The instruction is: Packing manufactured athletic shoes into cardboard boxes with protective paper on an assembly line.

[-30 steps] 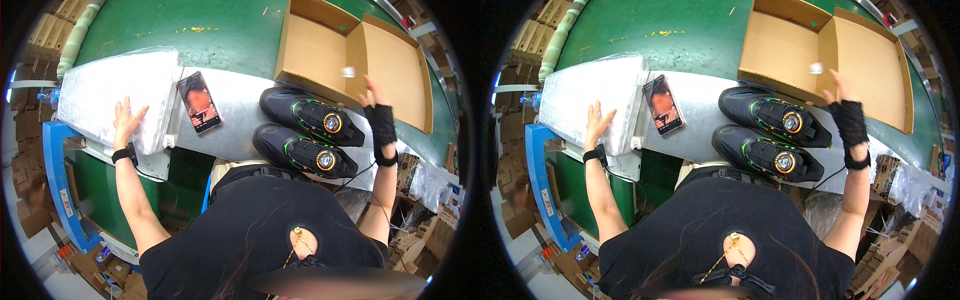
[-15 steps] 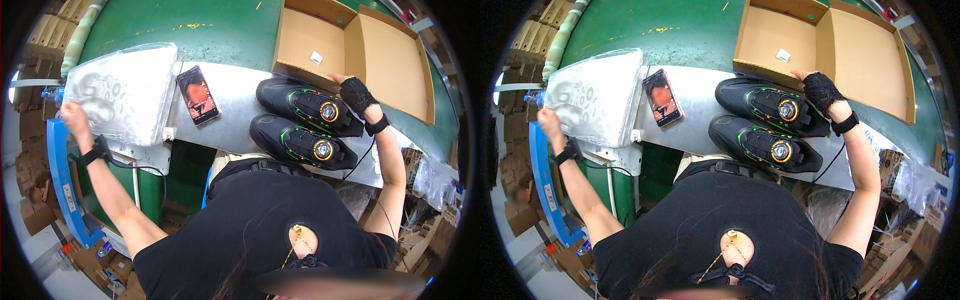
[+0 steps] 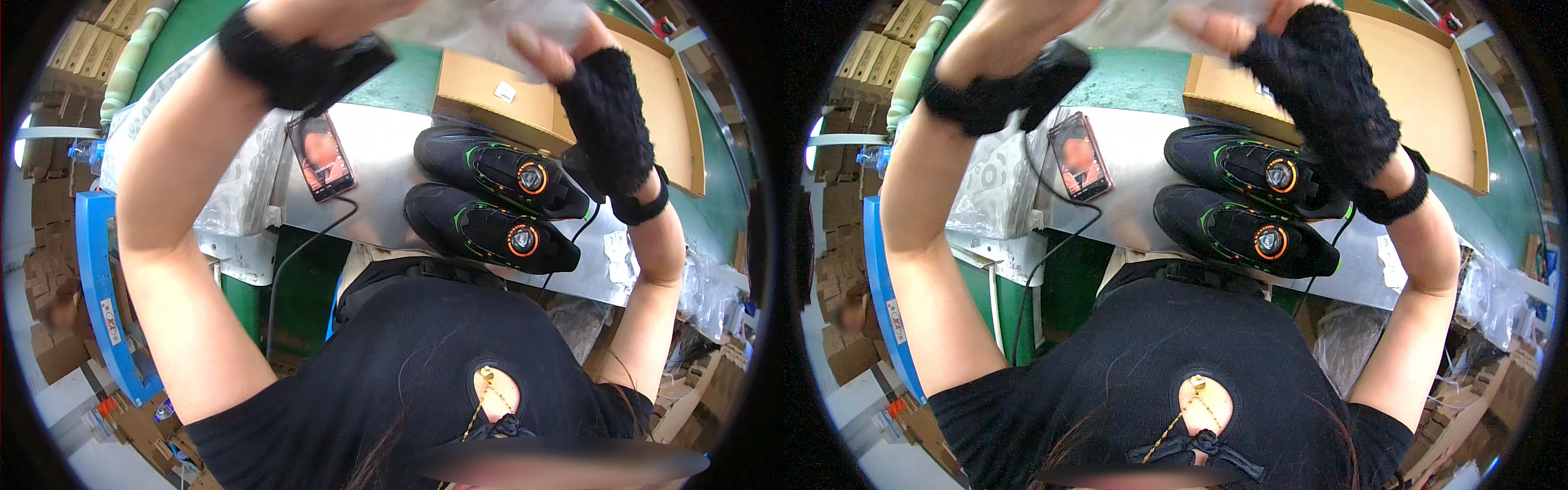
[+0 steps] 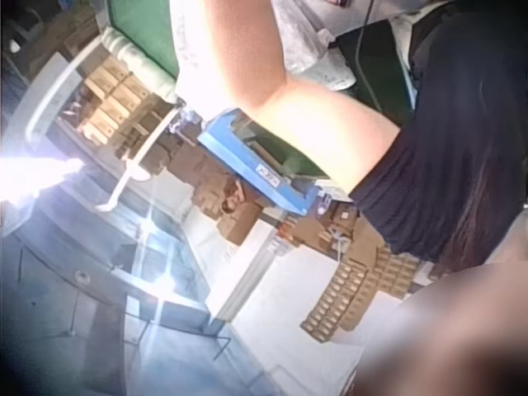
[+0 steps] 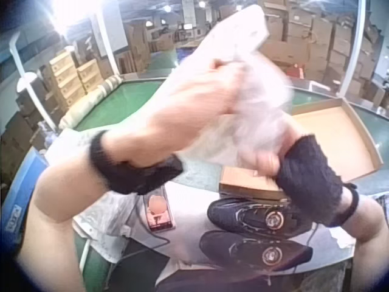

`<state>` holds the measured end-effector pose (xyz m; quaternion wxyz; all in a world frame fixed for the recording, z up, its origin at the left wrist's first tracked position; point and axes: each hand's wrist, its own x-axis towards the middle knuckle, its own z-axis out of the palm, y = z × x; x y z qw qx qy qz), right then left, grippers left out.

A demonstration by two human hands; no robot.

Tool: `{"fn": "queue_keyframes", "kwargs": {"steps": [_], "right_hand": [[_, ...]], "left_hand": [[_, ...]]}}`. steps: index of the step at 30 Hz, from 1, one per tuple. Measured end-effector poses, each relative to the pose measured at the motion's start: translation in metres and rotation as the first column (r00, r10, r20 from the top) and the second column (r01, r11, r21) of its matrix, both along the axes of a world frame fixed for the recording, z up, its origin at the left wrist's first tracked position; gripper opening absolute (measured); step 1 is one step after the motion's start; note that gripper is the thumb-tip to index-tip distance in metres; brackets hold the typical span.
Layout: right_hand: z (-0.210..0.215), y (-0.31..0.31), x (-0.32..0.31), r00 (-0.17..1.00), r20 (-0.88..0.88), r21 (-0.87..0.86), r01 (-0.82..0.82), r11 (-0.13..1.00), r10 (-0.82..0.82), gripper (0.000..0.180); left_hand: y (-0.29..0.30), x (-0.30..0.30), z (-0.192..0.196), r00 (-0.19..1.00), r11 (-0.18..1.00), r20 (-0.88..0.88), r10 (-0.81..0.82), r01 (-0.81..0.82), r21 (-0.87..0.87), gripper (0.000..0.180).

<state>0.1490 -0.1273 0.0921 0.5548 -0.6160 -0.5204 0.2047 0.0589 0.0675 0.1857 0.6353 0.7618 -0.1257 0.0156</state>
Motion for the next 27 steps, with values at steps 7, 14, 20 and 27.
{"fn": "queue_keyframes", "kwargs": {"steps": [7,14,20,27], "right_hand": [[-0.066,-0.094,0.162,0.344,0.781,0.118,0.738,0.665,-0.521,0.037],[-0.068,-0.317,0.263,-0.231,0.965,0.241,0.967,0.077,-0.123,0.025],[-0.072,-0.444,0.273,-0.490,0.698,0.116,0.797,-0.592,-0.522,0.049],[-0.078,-0.385,0.196,-0.575,0.773,0.538,0.818,-0.201,-0.268,0.066]], "left_hand": [[-0.029,0.074,-0.111,0.661,0.256,0.689,-0.296,-0.640,0.724,0.032],[0.026,0.088,-0.224,0.726,0.070,0.688,0.019,-0.687,0.723,0.047],[0.043,0.105,-0.270,0.890,0.517,0.204,0.408,-0.409,0.751,0.073],[0.065,0.073,-0.264,0.516,0.798,-0.690,0.508,-0.583,0.151,0.097]]}}
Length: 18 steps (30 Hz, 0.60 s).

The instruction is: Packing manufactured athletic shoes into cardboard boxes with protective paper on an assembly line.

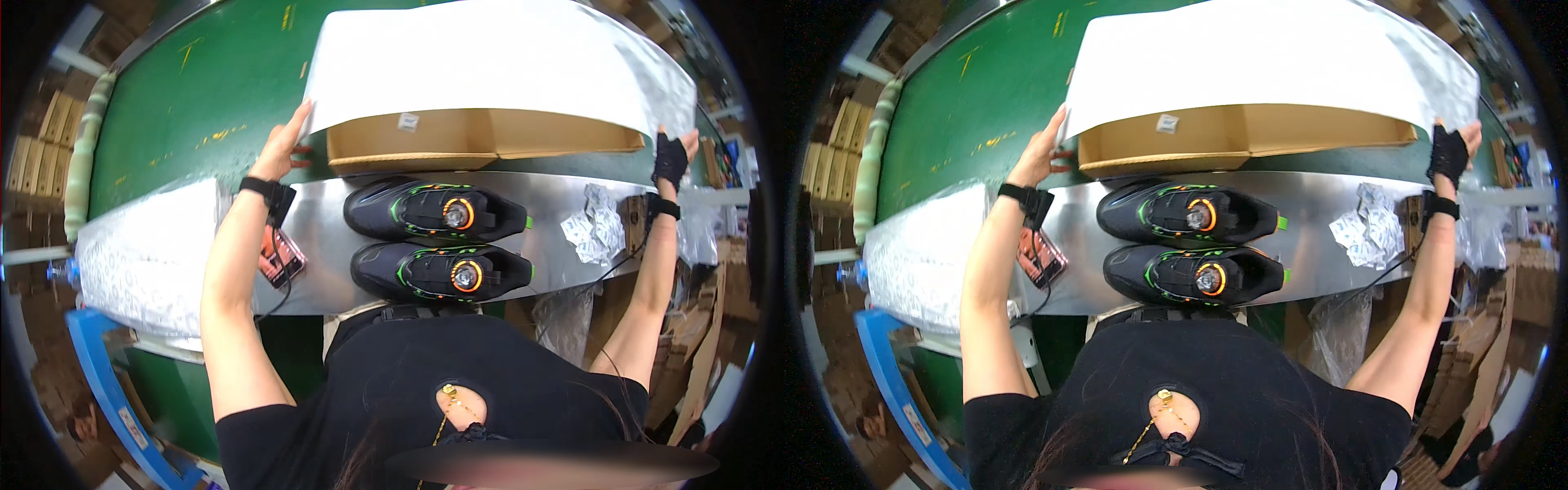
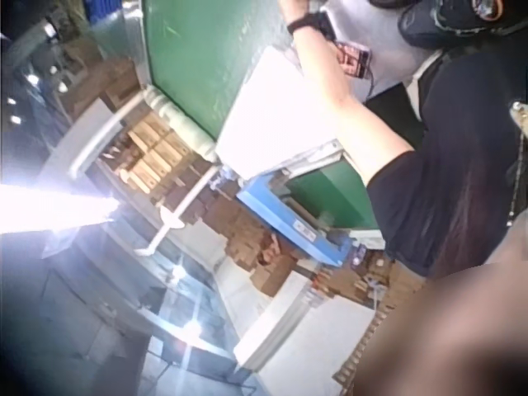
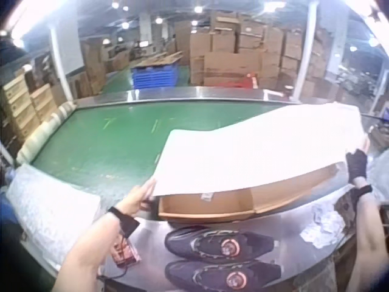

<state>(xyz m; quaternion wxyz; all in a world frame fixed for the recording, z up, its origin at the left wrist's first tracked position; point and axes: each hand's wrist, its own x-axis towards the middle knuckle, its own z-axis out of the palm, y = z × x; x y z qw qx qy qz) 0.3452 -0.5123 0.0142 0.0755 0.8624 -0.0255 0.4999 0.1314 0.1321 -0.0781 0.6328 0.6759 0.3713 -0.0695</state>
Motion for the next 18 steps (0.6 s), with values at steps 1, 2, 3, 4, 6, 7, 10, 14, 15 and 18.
{"fn": "queue_keyframes", "kwargs": {"steps": [1,2,3,4,6,7,10,14,15,18], "right_hand": [[0.024,0.051,-0.040,0.997,0.067,-0.071,-0.031,0.997,0.035,0.071],[0.040,0.086,-0.069,0.967,0.076,-0.066,-0.240,0.968,0.245,0.062],[0.041,0.119,-0.088,0.883,0.076,-0.051,-0.460,0.886,0.463,0.054],[0.039,0.146,-0.117,0.798,-0.098,0.052,-0.592,0.804,0.594,0.048],[0.033,0.179,-0.168,0.456,-0.362,0.105,-0.847,0.521,0.813,0.034],[0.006,0.188,-0.181,0.234,-0.464,0.162,-0.926,0.342,0.855,0.024],[-0.016,0.224,-0.252,-0.225,-0.681,0.389,-0.917,0.083,0.697,0.032],[-0.028,0.233,-0.278,-0.092,-0.899,0.251,-0.910,0.330,0.428,0.043],[-0.030,0.235,-0.279,-0.079,-0.897,0.248,-0.905,0.346,0.434,0.043],[-0.025,0.245,-0.275,-0.216,-0.875,0.396,-0.833,0.385,0.433,0.044]], "left_hand": [[-0.004,0.002,-0.002,1.000,0.987,0.001,0.022,-0.022,-0.159,0.094],[-0.005,0.007,-0.012,0.996,0.932,0.086,0.007,0.025,-0.361,0.078],[-0.014,0.005,-0.017,0.980,0.911,0.193,0.052,0.032,-0.410,0.059],[-0.012,0.007,-0.026,0.974,0.904,0.203,0.104,-0.007,-0.427,0.051],[-0.020,0.021,-0.036,0.969,0.892,0.222,0.111,0.002,-0.452,0.044],[-0.028,0.023,-0.035,0.970,0.894,0.212,0.120,-0.013,-0.448,0.041],[-0.051,0.021,-0.027,0.973,0.883,0.191,0.126,-0.022,-0.468,0.030],[-0.064,0.013,-0.023,0.966,0.823,0.212,0.150,-0.003,-0.568,0.024],[-0.068,0.011,-0.019,0.963,0.805,0.215,0.162,-0.003,-0.594,0.024],[-0.057,0.006,-0.031,0.960,0.779,0.221,0.174,0.003,-0.628,0.023]]}}
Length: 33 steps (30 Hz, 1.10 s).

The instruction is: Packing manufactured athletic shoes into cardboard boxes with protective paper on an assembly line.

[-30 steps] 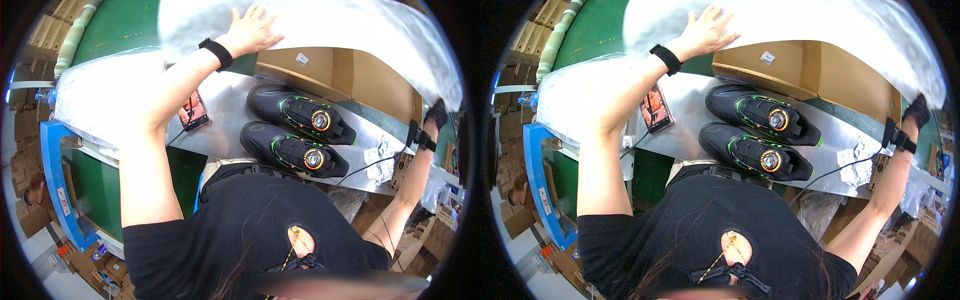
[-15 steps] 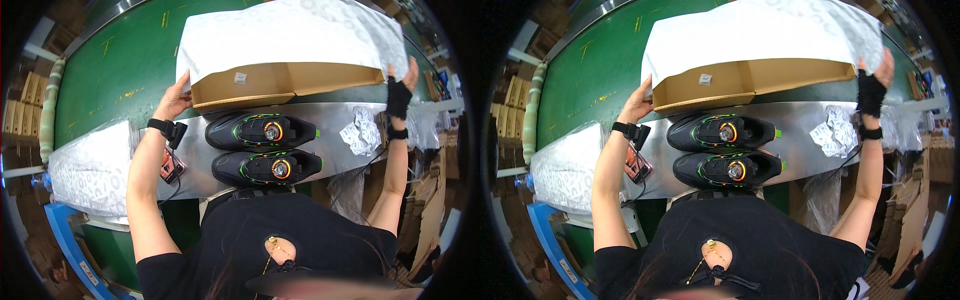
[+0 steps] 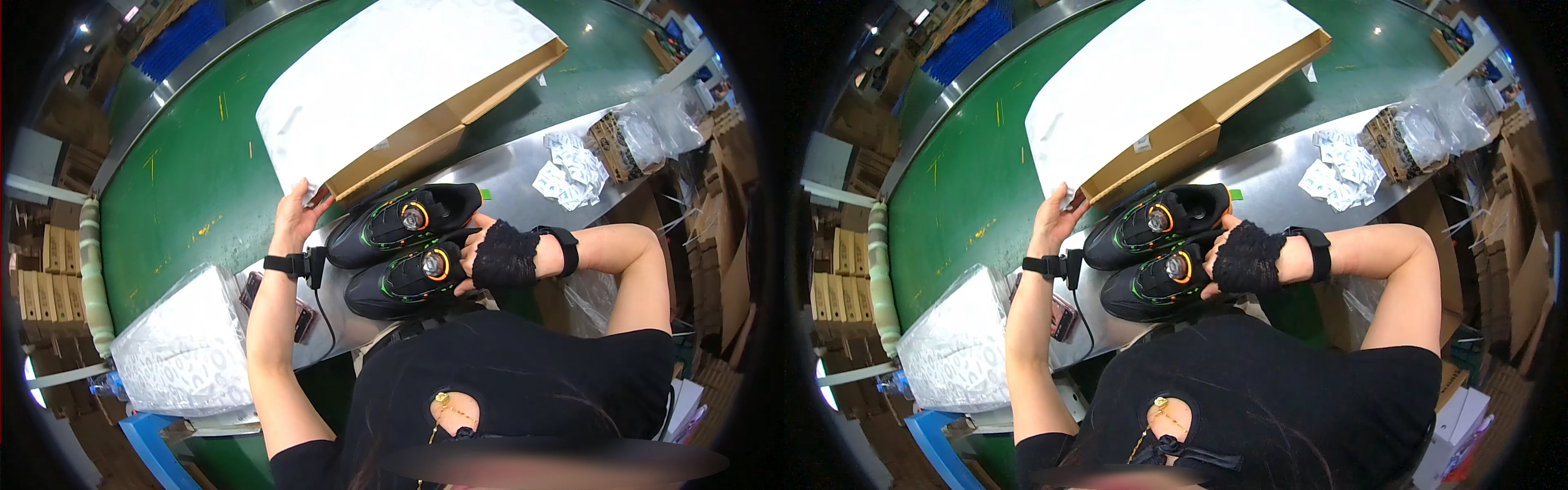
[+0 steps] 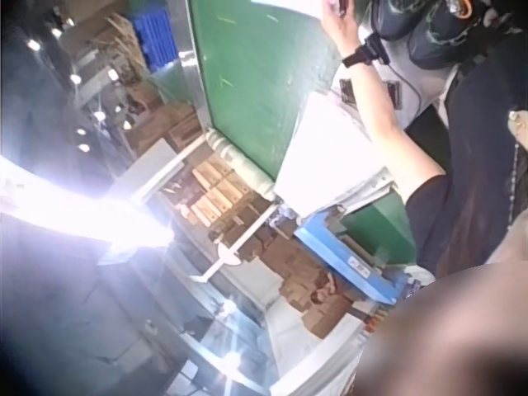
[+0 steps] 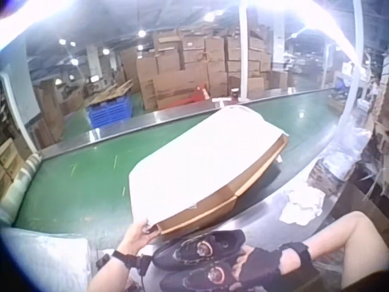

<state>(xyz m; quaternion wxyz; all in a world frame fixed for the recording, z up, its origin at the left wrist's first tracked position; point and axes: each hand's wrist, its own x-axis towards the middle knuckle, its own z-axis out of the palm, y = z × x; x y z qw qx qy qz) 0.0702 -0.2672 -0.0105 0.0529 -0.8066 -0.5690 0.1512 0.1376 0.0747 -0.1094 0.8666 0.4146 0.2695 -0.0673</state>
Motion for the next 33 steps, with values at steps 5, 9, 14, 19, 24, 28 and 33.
{"fn": "queue_keyframes", "kwargs": {"steps": [5,9,14,19,24,28,33], "right_hand": [[0.051,0.015,0.022,0.989,-0.118,-0.034,0.085,0.996,-0.089,0.050],[0.065,0.017,0.075,0.940,-0.337,0.654,0.278,0.704,-0.058,0.044],[0.094,0.065,0.129,0.510,-0.800,0.389,0.842,0.373,-0.315,0.045],[-0.022,0.112,0.199,0.554,-0.613,0.471,0.829,0.302,-0.563,0.041],[-0.027,0.153,0.182,0.507,-0.672,0.209,0.829,0.519,-0.540,0.041],[-0.004,0.148,0.151,0.821,-0.553,0.364,0.390,0.846,-0.141,0.025],[0.034,0.072,0.102,0.928,-0.341,0.509,0.318,0.800,-0.151,0.026]], "left_hand": [[0.015,-0.012,0.009,1.000,1.000,-0.017,-0.026,0.026,0.017,0.021],[0.074,-0.030,-0.025,0.956,0.941,0.244,-0.164,0.226,-0.253,0.017],[0.066,-0.049,0.000,0.996,0.988,-0.039,0.078,-0.072,0.138,0.022],[0.048,-0.050,0.063,0.989,0.925,0.127,0.077,-0.118,0.361,0.027],[-0.005,-0.015,0.123,0.845,0.726,0.449,-0.290,-0.112,0.679,0.033],[-0.051,0.021,0.135,0.753,0.393,0.211,-0.623,0.069,0.917,0.054],[-0.039,0.068,0.090,0.694,0.299,0.119,-0.711,0.145,0.943,0.045]]}}
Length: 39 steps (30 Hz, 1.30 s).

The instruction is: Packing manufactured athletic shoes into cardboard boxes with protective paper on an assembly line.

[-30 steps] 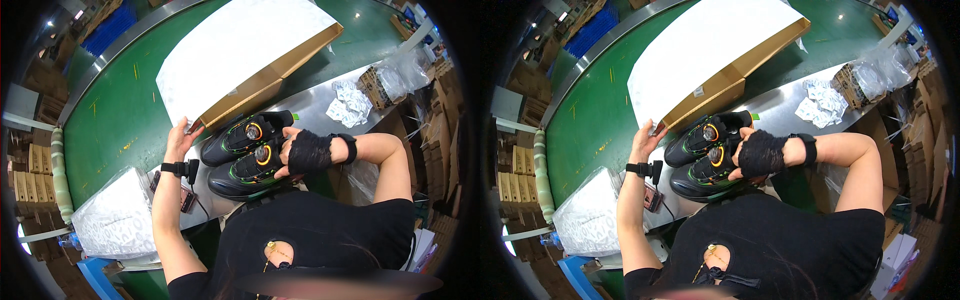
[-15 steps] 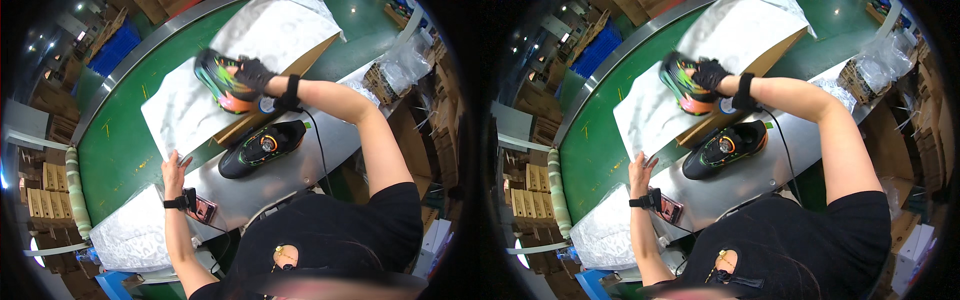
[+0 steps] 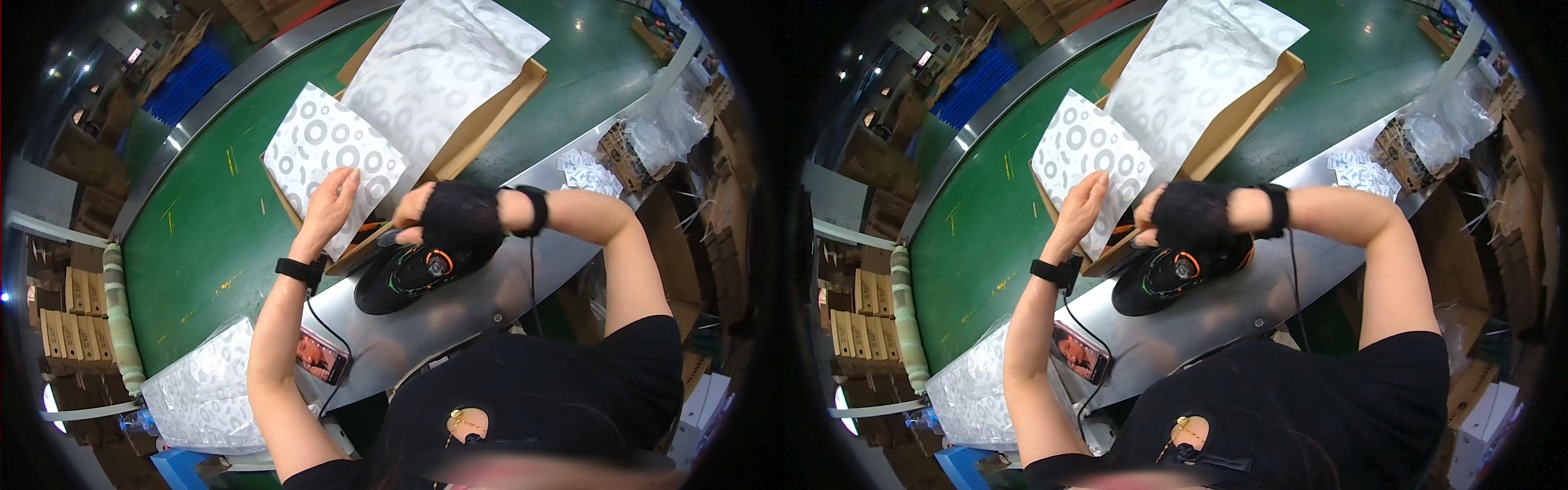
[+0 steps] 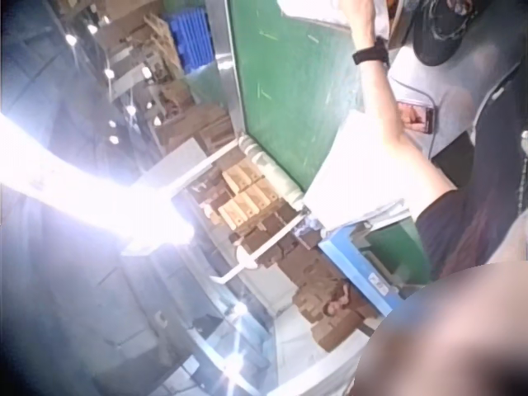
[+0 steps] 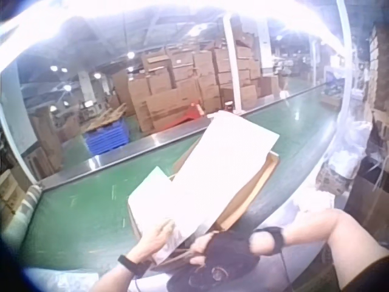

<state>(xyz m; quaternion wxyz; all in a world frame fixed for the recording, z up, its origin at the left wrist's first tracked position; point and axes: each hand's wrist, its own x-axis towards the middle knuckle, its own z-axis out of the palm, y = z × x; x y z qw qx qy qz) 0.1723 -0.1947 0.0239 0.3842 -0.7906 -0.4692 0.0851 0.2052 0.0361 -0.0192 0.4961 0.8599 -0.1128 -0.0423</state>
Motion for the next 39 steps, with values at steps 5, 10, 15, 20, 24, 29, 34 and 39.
{"fn": "queue_keyframes", "kwargs": {"steps": [5,10,15,20,24,29,34,39], "right_hand": [[-0.017,-0.042,-0.031,0.924,0.381,-0.230,0.110,0.967,-0.015,0.036],[-0.066,-0.056,-0.041,0.912,0.407,-0.158,0.119,0.980,-0.046,0.044],[-0.058,-0.044,-0.044,0.968,0.246,-0.198,0.099,0.975,-0.048,0.036],[-0.064,-0.036,-0.048,0.962,0.239,-0.089,0.154,0.984,-0.129,0.033],[-0.063,-0.034,-0.048,0.979,0.162,-0.106,0.139,0.985,-0.121,0.035],[-0.068,-0.038,-0.034,0.955,0.252,-0.032,0.169,0.985,-0.156,0.038],[-0.019,-0.040,-0.026,0.949,0.279,-0.159,0.199,0.967,-0.149,0.047],[0.025,-0.007,-0.017,0.852,0.523,0.026,-0.036,0.999,0.017,0.039]], "left_hand": [[-0.020,0.028,-0.022,0.872,0.773,0.421,-0.250,-0.082,0.629,0.034],[-0.045,0.070,-0.063,0.884,0.747,0.216,-0.414,0.195,0.635,0.030],[-0.057,0.087,-0.104,0.874,0.654,-0.024,-0.486,0.381,0.654,0.023],[-0.038,0.099,-0.115,0.706,0.123,-0.425,-0.567,0.583,0.803,0.030],[-0.021,0.075,-0.098,0.872,0.364,-0.456,-0.177,0.488,0.793,0.033],[-0.014,0.050,-0.054,0.992,0.944,0.020,-0.122,0.110,0.312,0.039],[-0.026,-0.065,0.049,0.950,0.954,-0.112,-0.290,0.277,-0.117,0.064],[-0.034,-0.129,0.053,0.925,0.835,0.293,-0.243,0.045,0.549,0.099]]}}
